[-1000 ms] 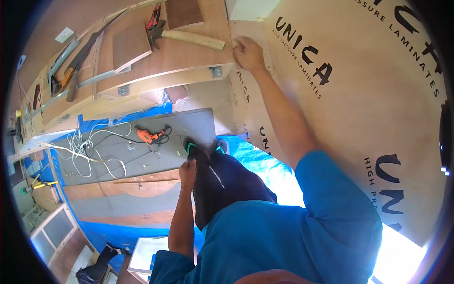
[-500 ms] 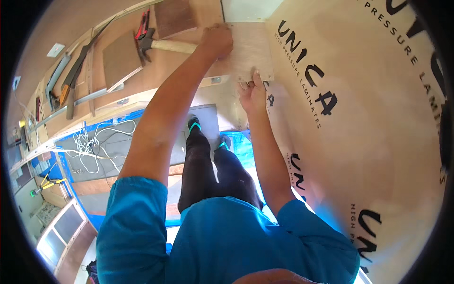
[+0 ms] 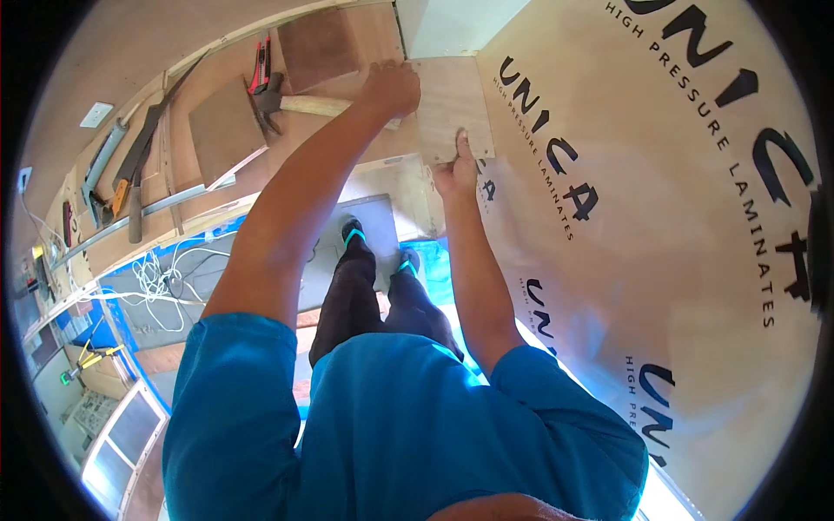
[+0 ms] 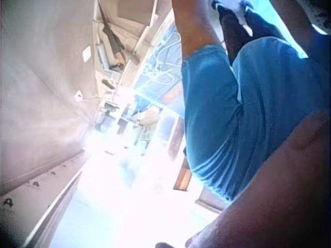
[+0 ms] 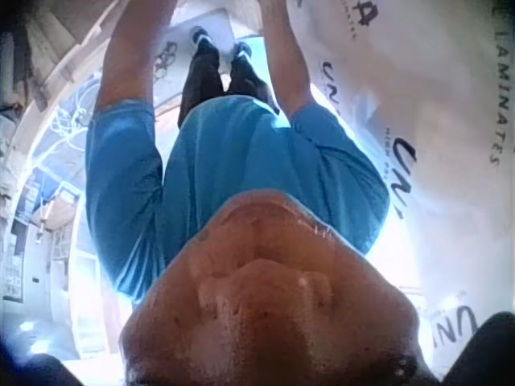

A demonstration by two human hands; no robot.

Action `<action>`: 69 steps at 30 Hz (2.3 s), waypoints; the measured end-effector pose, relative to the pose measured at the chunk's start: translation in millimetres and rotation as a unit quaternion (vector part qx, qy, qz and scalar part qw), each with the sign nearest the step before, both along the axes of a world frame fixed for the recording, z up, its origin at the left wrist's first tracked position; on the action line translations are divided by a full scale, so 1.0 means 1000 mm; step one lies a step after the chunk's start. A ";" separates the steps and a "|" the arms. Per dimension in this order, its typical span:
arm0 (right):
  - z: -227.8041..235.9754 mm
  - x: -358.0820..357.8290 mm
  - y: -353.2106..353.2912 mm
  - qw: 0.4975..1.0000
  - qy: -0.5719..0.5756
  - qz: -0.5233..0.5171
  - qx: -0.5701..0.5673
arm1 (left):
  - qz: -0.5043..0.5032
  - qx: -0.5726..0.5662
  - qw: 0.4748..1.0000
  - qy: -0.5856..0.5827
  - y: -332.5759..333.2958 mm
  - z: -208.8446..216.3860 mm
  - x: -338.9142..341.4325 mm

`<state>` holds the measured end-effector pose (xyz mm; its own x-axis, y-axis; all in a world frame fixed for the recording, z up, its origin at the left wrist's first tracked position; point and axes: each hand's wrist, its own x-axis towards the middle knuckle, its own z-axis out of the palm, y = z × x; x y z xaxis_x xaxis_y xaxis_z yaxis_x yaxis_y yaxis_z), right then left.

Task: The person installs laminate panels onto the interior and edges of a wooden cabinet using a utility knife to trim excess material. They position pieces of laminate, press them into place, and cut along the edges with the knife to achieve a flush fit.

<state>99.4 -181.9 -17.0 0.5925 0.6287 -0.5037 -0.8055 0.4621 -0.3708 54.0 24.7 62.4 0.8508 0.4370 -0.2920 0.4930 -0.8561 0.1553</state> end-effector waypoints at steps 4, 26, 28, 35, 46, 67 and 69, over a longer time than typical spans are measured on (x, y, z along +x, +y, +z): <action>-0.013 0.000 -0.004 0.997 -0.079 -0.004 0.003 | 0.037 -0.035 0.998 -0.041 -0.014 -0.005 -0.007; 0.138 -0.085 -0.118 0.917 -0.320 0.209 -0.112 | 0.460 -0.634 0.327 -0.528 -0.161 0.039 -0.186; 0.121 -0.057 -0.081 0.780 -0.508 0.365 -0.020 | 0.477 -0.585 0.366 -0.544 -0.119 0.040 -0.239; 0.018 0.053 0.118 0.683 -0.647 0.186 -0.284 | 0.527 -0.381 0.474 -0.593 0.056 0.049 -0.403; -0.002 0.044 0.124 0.511 -0.706 0.263 -0.414 | 0.535 -0.357 0.500 -0.580 0.218 -0.011 -0.511; -0.006 0.019 0.010 0.749 -0.573 0.180 -0.281 | 0.582 -0.103 0.380 -0.712 0.149 0.071 -0.586; 0.007 -0.002 0.003 0.753 -0.542 0.177 -0.329 | 0.592 -0.110 0.397 -0.693 0.162 0.049 -0.594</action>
<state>97.1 -179.3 -9.6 0.7341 0.6689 -0.1169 0.1048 -0.2817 -0.9538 -539.7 186.9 111.7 -0.5020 0.8637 -0.0443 -0.1591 -0.0419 0.9864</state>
